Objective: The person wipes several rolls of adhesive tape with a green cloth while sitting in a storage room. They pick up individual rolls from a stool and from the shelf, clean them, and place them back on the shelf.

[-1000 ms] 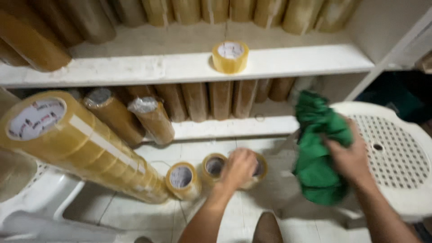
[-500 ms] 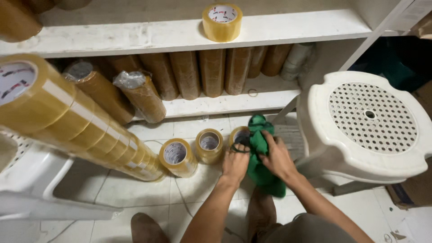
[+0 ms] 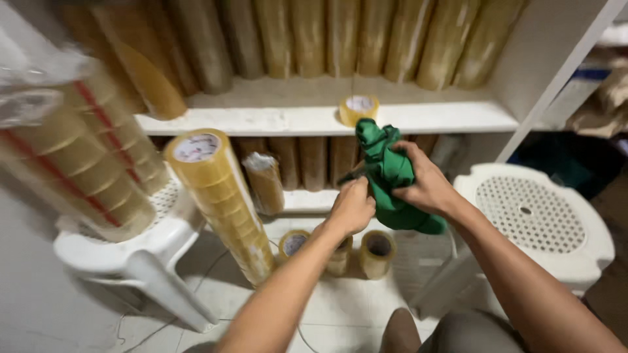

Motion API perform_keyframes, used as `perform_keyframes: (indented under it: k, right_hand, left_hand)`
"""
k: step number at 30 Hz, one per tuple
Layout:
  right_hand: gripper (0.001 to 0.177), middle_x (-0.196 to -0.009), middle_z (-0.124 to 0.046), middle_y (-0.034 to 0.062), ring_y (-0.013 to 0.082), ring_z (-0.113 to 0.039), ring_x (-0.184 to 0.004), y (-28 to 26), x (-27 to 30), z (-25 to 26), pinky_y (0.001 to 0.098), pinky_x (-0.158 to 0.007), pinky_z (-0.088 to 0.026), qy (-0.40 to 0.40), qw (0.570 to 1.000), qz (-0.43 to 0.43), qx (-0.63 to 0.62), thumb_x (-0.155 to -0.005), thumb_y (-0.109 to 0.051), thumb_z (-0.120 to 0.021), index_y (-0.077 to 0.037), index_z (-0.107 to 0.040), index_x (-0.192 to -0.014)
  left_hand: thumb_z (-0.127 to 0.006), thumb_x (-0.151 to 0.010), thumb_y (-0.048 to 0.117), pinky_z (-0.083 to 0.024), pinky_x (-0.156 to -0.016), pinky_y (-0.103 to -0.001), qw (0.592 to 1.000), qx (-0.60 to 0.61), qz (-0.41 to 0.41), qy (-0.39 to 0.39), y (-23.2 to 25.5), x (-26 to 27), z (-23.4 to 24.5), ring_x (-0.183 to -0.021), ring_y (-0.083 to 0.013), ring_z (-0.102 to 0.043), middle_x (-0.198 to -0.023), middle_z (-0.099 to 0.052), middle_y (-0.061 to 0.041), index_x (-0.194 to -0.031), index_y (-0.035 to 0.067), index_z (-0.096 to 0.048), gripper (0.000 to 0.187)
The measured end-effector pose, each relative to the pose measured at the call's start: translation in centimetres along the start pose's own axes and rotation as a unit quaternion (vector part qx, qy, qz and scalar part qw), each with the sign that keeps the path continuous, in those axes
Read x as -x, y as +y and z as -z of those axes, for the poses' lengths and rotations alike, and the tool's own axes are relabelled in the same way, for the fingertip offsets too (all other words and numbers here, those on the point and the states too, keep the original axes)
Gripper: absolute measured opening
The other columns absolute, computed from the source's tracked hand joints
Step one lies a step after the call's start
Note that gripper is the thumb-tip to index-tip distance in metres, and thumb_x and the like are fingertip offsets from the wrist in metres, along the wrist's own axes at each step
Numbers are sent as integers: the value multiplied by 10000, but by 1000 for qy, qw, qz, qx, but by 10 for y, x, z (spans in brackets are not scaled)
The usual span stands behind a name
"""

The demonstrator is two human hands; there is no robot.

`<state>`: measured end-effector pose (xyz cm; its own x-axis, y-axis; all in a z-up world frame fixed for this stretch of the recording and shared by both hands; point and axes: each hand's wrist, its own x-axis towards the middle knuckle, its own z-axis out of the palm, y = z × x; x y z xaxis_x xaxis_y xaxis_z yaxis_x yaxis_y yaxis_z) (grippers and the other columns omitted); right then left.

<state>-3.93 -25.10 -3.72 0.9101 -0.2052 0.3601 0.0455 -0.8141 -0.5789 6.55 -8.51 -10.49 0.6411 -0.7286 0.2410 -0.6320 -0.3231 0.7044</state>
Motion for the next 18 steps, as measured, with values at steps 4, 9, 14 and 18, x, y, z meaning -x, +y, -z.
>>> perform_keyframes:
  k: [4, 9, 14, 18]
  right_hand:
    - [935, -1299, -593, 208, 446, -556, -1290, -62, -11, 8, 551, -1080, -446, 19, 995, 98, -12, -562, -131, -858, -169, -504, -1427]
    - [782, -1185, -646, 111, 367, -643, -1174, -69, -25, -17, 512, -1007, -512, 66, 996, 49, 24, -621, -144, -809, -252, -543, -1348]
    - [817, -1180, -584, 171, 447, -626, -1115, -74, -11, -41, 587, -961, -530, 88, 992, 9, 87, -724, -133, -721, -264, -433, -1478]
    - [986, -1135, -567, 194, 489, -624, -1058, -101, 3, -56, 600, -865, -554, 3, 982, 143, 126, -606, -68, -774, -207, -411, -1512]
  left_hand:
    - [-577, -875, 129, -496, -943, -620, 998, 40, 37, 18, 22, 35, 61, -1145, -533, -601, -1072, -656, -337, -1070, -82, -621, 291]
    - [-713, -842, 344, -487, -1026, -532, 978, 134, 156, 40, 61, 89, 118, -1271, -426, -593, -1240, -661, -257, -1272, -20, -576, 581]
    - [-863, -712, 366, -465, -1065, -546, 963, 117, 233, 65, 58, 106, 136, -1291, -443, -581, -1283, -639, -252, -1238, 39, -521, 707]
    - [-788, -716, 202, -529, -981, -538, 975, 29, 212, 64, 11, 85, 119, -1202, -431, -633, -1132, -694, -235, -1051, 41, -647, 397]
